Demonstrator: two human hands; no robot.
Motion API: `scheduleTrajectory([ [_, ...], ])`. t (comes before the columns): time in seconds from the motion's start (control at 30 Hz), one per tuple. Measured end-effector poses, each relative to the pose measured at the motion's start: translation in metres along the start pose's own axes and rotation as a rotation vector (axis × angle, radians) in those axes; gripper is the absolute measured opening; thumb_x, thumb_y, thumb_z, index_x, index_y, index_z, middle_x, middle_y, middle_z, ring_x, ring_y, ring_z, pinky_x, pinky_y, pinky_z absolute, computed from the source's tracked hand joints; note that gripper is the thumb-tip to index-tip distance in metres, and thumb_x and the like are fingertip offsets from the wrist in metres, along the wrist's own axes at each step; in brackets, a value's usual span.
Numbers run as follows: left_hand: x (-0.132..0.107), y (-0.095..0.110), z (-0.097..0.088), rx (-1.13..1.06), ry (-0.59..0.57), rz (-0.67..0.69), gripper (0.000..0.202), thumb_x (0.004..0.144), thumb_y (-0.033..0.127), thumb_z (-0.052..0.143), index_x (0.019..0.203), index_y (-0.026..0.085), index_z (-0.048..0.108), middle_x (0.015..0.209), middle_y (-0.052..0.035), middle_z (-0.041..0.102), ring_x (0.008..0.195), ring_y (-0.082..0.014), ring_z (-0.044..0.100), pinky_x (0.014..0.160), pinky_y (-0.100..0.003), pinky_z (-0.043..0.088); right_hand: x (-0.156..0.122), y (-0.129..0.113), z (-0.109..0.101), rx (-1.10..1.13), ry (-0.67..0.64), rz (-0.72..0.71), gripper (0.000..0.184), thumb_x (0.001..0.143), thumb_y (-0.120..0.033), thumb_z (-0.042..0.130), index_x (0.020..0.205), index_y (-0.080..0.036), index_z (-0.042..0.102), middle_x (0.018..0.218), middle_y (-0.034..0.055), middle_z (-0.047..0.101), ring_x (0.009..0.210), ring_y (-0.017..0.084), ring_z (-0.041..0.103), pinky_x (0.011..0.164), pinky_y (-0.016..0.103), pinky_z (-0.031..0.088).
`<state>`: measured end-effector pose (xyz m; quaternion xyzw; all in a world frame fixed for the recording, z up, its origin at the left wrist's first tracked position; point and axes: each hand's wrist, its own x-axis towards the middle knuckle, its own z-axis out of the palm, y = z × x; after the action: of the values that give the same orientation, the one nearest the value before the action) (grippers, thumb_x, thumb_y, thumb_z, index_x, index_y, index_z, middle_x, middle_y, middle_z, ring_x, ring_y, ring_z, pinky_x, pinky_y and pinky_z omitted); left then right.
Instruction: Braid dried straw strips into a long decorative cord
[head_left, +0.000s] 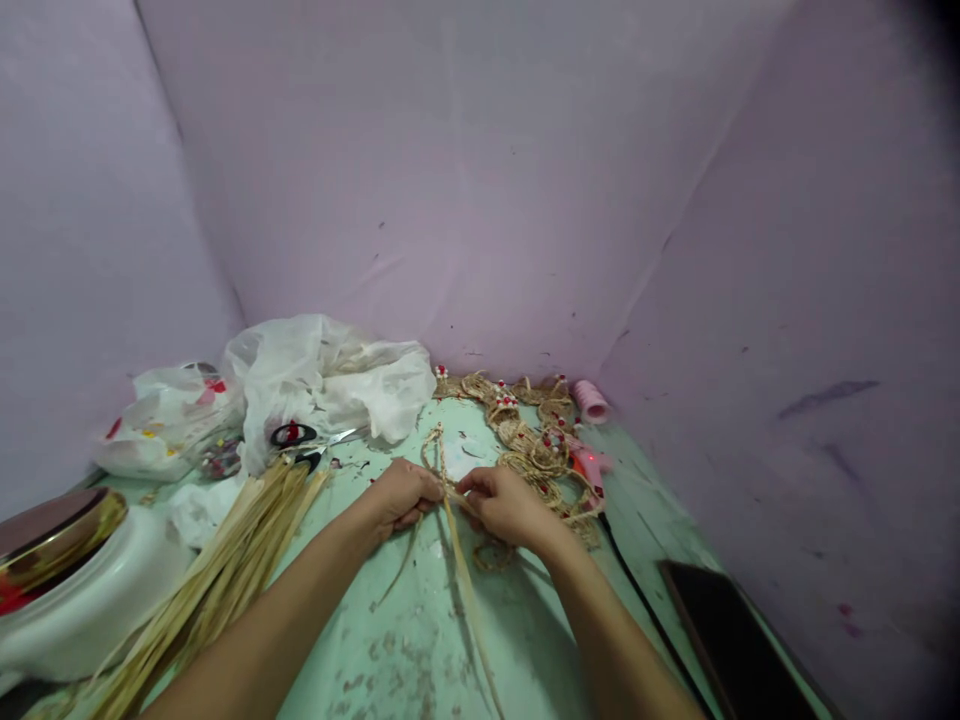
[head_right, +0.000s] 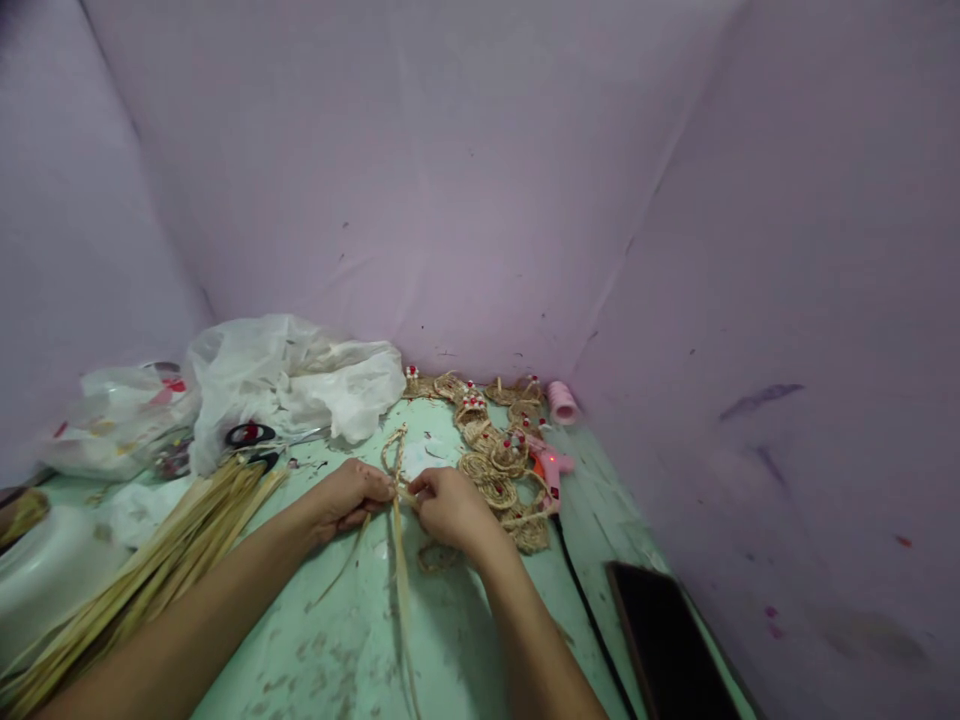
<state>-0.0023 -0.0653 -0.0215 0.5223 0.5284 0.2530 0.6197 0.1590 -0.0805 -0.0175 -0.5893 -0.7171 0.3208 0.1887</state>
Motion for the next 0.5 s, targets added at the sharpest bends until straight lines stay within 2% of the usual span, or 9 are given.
scheduleTrajectory([
  [0.2, 0.001, 0.000, 0.001, -0.011, -0.003, -0.020, 0.019, 0.055, 0.027, 0.053, 0.046, 0.016, 0.040, 0.034, 0.0087, 0.030, 0.025, -0.0017, 0.018, 0.030, -0.019, 0.006, 0.000, -0.007, 0.003, 0.018, 0.022, 0.009, 0.021, 0.068, -0.028, 0.053, 0.079, -0.016, 0.067, 0.062, 0.0024, 0.061, 0.052, 0.009, 0.047, 0.048, 0.019, 0.030],
  [0.5, -0.002, 0.002, 0.003, 0.040, 0.009, 0.000, 0.016, 0.054, 0.024, 0.051, 0.043, 0.016, 0.041, 0.033, 0.0065, 0.034, 0.025, -0.0028, 0.022, 0.030, -0.019, 0.009, 0.003, -0.016, 0.012, -0.032, 0.127, 0.079, 0.020, 0.064, -0.019, 0.049, 0.066, -0.013, 0.067, 0.058, 0.0035, 0.061, 0.052, 0.010, 0.047, 0.045, 0.019, 0.027],
])
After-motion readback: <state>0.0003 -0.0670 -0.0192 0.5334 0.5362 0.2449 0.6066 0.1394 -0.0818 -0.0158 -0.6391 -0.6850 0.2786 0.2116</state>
